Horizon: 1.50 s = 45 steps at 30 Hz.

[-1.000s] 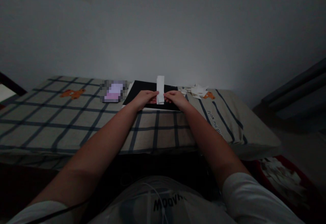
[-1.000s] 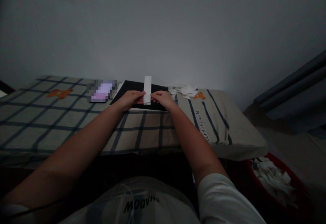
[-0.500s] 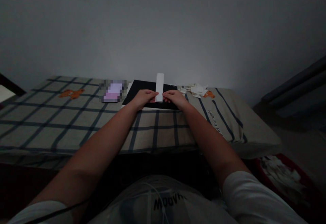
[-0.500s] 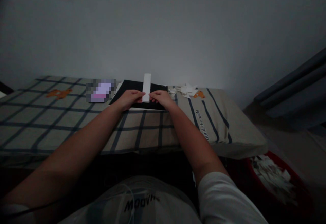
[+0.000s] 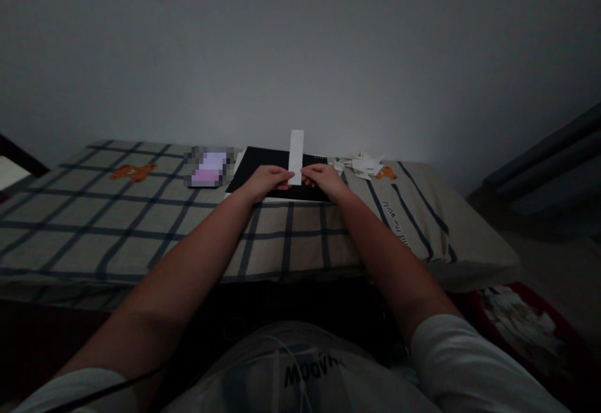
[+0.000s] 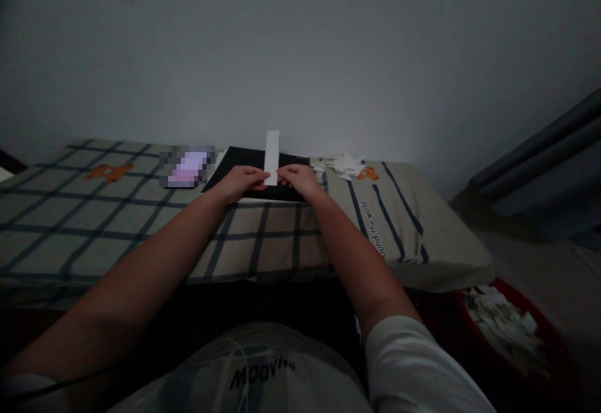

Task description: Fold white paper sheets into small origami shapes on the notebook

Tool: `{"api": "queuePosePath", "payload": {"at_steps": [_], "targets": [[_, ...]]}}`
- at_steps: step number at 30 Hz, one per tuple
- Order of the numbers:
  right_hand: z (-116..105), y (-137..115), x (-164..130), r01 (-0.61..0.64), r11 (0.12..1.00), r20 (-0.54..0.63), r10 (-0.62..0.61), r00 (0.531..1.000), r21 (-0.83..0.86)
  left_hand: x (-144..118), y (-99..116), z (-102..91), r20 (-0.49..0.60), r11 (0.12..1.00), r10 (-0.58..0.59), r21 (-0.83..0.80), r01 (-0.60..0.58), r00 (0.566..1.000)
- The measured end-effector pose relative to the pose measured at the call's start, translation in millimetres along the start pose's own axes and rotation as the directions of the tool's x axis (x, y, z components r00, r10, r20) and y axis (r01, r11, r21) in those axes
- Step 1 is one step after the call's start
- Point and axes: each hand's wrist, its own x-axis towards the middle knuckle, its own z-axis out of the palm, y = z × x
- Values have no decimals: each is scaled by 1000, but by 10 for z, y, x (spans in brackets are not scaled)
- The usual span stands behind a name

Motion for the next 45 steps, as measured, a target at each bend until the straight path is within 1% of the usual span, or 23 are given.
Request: {"api": "queuePosePath", "payload": {"at_steps": [4, 7, 15, 21, 26, 30, 32, 37, 42, 45], "targets": [[7, -56, -49, -16, 1000, 25, 16, 1000, -16, 10, 3, 7, -37, 1000, 16, 0, -16, 999], [7, -71, -65, 1, 1000, 32, 0, 999, -27, 8, 9, 12, -48, 1000, 15, -12, -16, 999], [5, 26, 11, -1, 1000, -37, 0, 999, -22, -18, 37, 13, -30, 1000, 4, 17, -3, 1000], [10, 36, 9, -8, 1000, -14, 8, 1000, 6, -13, 29, 6, -50, 999, 26, 35, -24, 998], [-8, 88, 38, 24, 1000, -12, -24, 1000, -3, -18, 33, 4, -28, 1000, 9, 21, -8, 1000], [-18, 105, 53, 33, 999, -55, -33, 998, 2, -15, 39, -5, 25, 1000, -17, 24, 16, 1000], [-16, 86, 45, 29, 999, -64, -28, 998, 18, -11, 38, -8, 29, 999, -14, 29, 13, 999], [3, 23, 7, -22, 999, -41, 23, 999, 33, -20, 40, -1, 11, 1000, 2, 25, -2, 1000], [8, 19, -3, -40, 999, -21, 40, 999, 27, -34, 48, 13, 20, 998, 11, 62, -12, 1000], [6, 1, -20, -38, 999, 16, 38, 999, 24, -29, 49, 12, -4, 998, 45, 50, -45, 999]]}}
